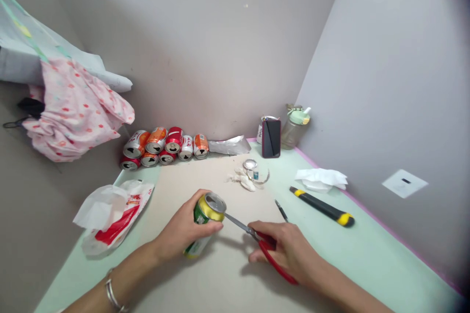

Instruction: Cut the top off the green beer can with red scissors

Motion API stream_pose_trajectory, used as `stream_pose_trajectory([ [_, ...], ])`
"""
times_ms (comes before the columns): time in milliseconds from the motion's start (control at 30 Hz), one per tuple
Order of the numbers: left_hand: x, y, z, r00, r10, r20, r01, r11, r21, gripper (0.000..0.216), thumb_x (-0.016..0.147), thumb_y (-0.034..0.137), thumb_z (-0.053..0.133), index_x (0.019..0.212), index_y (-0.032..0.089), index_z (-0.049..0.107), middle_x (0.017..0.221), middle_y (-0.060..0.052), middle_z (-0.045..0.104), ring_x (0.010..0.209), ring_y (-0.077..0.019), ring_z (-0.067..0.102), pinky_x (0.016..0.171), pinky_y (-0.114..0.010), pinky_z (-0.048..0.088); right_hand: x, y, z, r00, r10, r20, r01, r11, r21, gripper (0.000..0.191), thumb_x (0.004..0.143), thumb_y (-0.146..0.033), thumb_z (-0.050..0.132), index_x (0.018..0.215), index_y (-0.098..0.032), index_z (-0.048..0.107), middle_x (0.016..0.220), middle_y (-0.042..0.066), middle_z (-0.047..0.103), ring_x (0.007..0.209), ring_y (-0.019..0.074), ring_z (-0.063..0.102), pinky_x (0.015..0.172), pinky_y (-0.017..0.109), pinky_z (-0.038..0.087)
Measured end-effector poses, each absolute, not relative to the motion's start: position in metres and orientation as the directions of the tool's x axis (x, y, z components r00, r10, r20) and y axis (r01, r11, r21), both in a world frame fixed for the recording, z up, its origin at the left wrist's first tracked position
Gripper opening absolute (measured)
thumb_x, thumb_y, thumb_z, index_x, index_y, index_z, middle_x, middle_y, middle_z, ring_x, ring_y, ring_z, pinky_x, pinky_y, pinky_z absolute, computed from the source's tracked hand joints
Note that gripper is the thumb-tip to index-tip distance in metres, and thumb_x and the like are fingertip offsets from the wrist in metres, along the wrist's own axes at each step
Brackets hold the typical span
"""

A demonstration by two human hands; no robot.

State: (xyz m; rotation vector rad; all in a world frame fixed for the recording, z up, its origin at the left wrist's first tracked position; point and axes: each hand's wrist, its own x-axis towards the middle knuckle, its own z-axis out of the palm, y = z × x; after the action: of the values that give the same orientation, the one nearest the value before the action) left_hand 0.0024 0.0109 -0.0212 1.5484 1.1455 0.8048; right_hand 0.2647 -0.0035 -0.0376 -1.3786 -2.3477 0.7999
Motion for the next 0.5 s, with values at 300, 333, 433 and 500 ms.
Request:
stream_pose_trajectory([
  [300, -0.007, 0.015, -0.011, 0.496, 0.859, -0.129, 0.131, 0.073, 0.989, 0.047, 0.075, 0.041, 0.079, 0.111, 0.018, 0.059, 0.097, -0.001, 0.061, 0.089, -0.0198, 0.054, 0.079, -0.027, 0.042, 0.265, -0.009, -0.03, -0.518, 0.855, -0.009, 0.653, 0.389, -0.649, 0.046, 0.081, -0.067, 0.068, 0.079, -0.022, 0.059, 0.065, -0.007, 0.037, 0.06, 0.0117, 0.03, 0.056, 0.022, 0.027],
  [333, -0.005, 0.014, -0.01, 0.475, 0.873, -0.114, 0.155, 0.045, 0.987, 0.046, 0.076, 0.04, 0.079, 0.111, 0.019, 0.058, 0.096, -0.001, 0.06, 0.09, -0.0195, 0.054, 0.08, -0.027, 0.041, 0.265, -0.009, -0.031, -0.504, 0.863, 0.008, 0.668, 0.396, -0.63, 0.045, 0.082, -0.067, 0.067, 0.082, -0.022, 0.06, 0.066, -0.006, 0.039, 0.06, 0.012, 0.031, 0.057, 0.022, 0.027],
  [433, -0.004, 0.014, -0.01, 0.513, 0.851, -0.109, 0.157, 0.032, 0.987, 0.047, 0.075, 0.041, 0.079, 0.111, 0.02, 0.057, 0.097, 0.0, 0.059, 0.089, -0.0194, 0.052, 0.079, -0.027, 0.04, 0.265, -0.01, -0.029, -0.528, 0.849, -0.03, 0.652, 0.382, -0.655, 0.047, 0.08, -0.068, 0.067, 0.079, -0.022, 0.058, 0.066, -0.007, 0.038, 0.06, 0.0118, 0.031, 0.057, 0.022, 0.027],
  [500, -0.005, 0.013, -0.012, 0.586, 0.801, -0.121, 0.123, 0.059, 0.991, 0.045, 0.074, 0.044, 0.079, 0.107, 0.019, 0.058, 0.097, -0.001, 0.058, 0.089, -0.0194, 0.05, 0.078, -0.026, 0.04, 0.264, -0.01, -0.025, -0.568, 0.818, -0.087, 0.614, 0.351, -0.707, 0.05, 0.079, -0.068, 0.069, 0.073, -0.021, 0.053, 0.065, -0.007, 0.033, 0.061, 0.0113, 0.029, 0.055, 0.021, 0.026],
])
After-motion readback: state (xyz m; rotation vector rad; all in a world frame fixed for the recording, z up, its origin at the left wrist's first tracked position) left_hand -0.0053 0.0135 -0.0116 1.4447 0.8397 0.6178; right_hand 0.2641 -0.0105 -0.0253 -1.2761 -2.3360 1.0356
